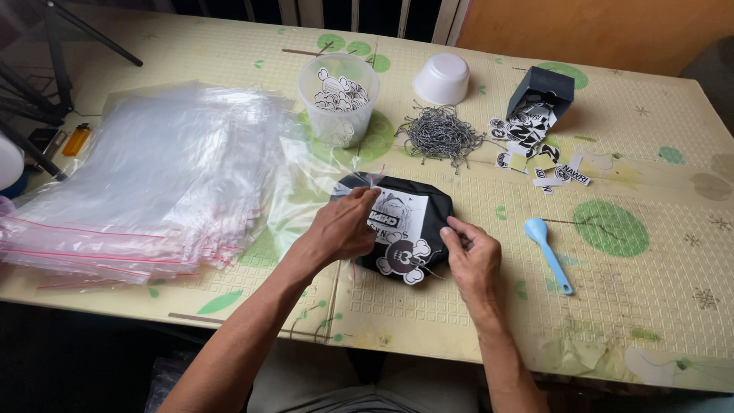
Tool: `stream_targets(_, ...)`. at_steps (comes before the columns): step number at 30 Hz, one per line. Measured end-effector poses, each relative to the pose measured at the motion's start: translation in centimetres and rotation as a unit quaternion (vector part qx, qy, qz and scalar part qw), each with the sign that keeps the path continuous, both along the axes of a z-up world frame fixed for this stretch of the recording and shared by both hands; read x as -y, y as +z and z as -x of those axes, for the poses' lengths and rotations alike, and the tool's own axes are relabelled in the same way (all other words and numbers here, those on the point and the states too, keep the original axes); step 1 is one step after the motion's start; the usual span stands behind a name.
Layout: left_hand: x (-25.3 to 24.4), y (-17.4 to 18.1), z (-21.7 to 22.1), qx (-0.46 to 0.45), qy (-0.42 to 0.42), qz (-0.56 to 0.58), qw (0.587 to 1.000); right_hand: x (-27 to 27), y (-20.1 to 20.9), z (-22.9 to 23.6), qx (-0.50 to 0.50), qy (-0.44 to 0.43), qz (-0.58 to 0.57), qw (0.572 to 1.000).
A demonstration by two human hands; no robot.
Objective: The person places a graphic card into a black pouch, threads and ties a silver wire through the zipper pull, adds a second graphic card, and then places the pouch inside a plastic bag.
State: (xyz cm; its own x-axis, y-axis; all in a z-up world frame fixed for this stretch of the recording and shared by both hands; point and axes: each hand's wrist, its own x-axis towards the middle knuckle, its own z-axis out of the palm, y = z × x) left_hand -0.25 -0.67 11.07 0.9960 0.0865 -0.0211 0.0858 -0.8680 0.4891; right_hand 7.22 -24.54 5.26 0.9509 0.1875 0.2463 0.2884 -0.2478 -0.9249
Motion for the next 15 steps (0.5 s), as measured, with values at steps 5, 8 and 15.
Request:
stream_targets(5,0.1,-0.2,0.1,0.016,0.011,-0.041,0.999,-1.9,0.2,0.9,-0.013,0.044,-0.003,0.999)
stream_targets(8,0.4,-0.5,0.1,0.033,0.015,-0.062,0.997,-3.2,0.6,1.3,-0.018,0.075,-0.008,0.997)
stream_targets(15,1.9,0.2,0.3,0.067,0.017,-0.072,0.995,-4.6,-0.7,1.0,-0.061,0.124,-0.021,0.990)
